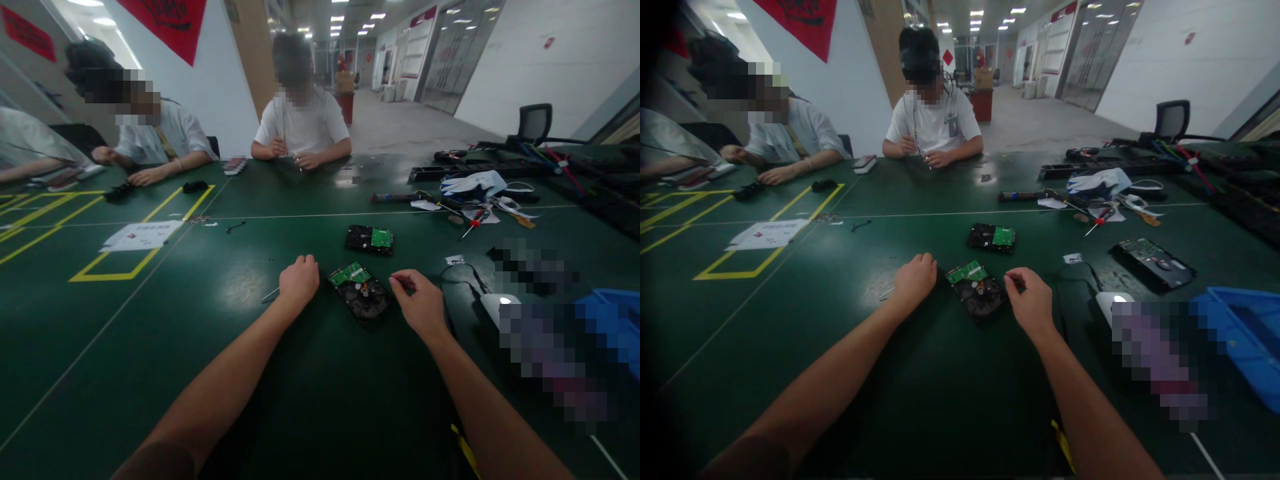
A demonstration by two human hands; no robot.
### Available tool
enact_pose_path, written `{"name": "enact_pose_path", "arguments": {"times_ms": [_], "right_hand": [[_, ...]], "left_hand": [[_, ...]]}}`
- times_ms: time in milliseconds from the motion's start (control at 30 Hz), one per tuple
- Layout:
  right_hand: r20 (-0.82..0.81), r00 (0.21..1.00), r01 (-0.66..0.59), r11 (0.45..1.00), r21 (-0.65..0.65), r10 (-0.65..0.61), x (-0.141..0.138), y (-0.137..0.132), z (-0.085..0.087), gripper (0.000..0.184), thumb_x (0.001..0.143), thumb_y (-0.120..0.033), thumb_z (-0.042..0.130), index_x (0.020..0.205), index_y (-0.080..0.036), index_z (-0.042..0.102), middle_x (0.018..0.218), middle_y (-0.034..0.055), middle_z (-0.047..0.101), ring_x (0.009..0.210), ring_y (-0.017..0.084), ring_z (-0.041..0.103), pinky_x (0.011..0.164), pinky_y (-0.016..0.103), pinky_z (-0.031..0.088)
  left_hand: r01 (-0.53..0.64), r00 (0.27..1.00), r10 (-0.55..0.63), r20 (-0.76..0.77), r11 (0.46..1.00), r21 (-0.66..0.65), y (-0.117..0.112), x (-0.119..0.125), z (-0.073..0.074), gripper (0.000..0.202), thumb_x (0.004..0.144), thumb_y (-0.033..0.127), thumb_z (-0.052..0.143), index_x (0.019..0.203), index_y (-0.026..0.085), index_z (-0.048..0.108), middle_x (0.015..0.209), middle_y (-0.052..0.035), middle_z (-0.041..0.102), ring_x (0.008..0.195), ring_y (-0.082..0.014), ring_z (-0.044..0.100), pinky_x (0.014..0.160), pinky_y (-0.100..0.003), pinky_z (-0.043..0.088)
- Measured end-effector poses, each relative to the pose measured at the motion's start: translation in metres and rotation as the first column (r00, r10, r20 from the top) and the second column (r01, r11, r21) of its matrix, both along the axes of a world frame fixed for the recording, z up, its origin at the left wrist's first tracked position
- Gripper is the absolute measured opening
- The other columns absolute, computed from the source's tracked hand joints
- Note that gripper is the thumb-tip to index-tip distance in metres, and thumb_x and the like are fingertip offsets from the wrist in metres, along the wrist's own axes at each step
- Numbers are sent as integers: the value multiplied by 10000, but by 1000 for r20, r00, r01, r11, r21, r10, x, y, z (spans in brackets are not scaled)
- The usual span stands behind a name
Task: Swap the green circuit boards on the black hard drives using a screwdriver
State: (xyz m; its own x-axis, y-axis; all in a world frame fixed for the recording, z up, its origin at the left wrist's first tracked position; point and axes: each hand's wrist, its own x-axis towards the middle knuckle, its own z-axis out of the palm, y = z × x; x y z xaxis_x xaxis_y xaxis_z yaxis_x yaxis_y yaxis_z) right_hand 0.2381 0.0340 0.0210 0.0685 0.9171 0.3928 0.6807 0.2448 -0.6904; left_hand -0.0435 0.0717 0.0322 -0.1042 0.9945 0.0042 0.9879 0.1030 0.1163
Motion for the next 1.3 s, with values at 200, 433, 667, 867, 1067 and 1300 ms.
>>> {"name": "enact_pose_path", "arguments": {"times_ms": [200, 433, 667, 867, 1067, 1300], "right_hand": [[-7, 1000, -13, 997, -73, 13, 0, 4, -6, 197, 935, -403, 620, 988, -229, 697, 946, 61, 765, 841, 235, 718, 782, 378, 546], [-65, 997, -57, 992, -108, 50, -1, 6, -12, 194, 950, -407, 603, 1013, -233, 662, 956, 50, 762, 853, 226, 719, 799, 371, 535], [-77, 990, -126, 985, -118, 117, -3, 5, -18, 161, 942, -385, 602, 981, -241, 663, 968, 51, 765, 888, 232, 721, 802, 370, 531], [12, 999, -40, 999, -36, 41, 1, 8, -16, 166, 933, -383, 590, 947, -229, 650, 923, 60, 745, 845, 233, 694, 775, 368, 510], [39, 999, 10, 999, -43, -9, 4, 11, -18, 184, 933, -398, 567, 902, -231, 639, 889, 62, 738, 810, 236, 684, 754, 368, 496], [-2, 999, 45, 986, -158, -46, 4, 9, -18, 127, 940, -357, 551, 955, -238, 591, 869, 58, 765, 806, 229, 712, 768, 361, 499]], "left_hand": [[32, 997, -28, -66, 997, 66, -3, 3, -11, 357, 1074, 372, 324, 1144, 187, 622, 1165, -142, 649, 956, -280, 712, 772, -364, 533], [84, 995, -75, -72, 988, 129, -12, 9, -15, 316, 1065, 292, 329, 1210, 195, 593, 1146, -134, 674, 960, -279, 705, 754, -357, 522], [212, 977, -209, -42, 974, 76, -28, 13, -7, 431, 1009, 175, 377, 1428, 212, 473, 1287, -152, 663, 1101, -297, 692, 846, -386, 543], [211, 956, -204, 209, 977, -11, -36, 10, -3, 684, 928, 164, 504, 1568, 146, 266, 1444, -224, 574, 1231, -338, 652, 1027, -453, 501], [383, 854, -343, 391, 923, -26, -29, -2, 9, 800, 883, 131, 567, 1591, 150, 196, 1502, -167, 554, 1101, -226, 711, 941, -308, 561], [403, 730, -267, 630, 912, -81, -38, 0, 18, 811, 880, 111, 560, 1587, 210, 177, 1529, -187, 511, 634, -85, 669, 610, -243, 566]]}}
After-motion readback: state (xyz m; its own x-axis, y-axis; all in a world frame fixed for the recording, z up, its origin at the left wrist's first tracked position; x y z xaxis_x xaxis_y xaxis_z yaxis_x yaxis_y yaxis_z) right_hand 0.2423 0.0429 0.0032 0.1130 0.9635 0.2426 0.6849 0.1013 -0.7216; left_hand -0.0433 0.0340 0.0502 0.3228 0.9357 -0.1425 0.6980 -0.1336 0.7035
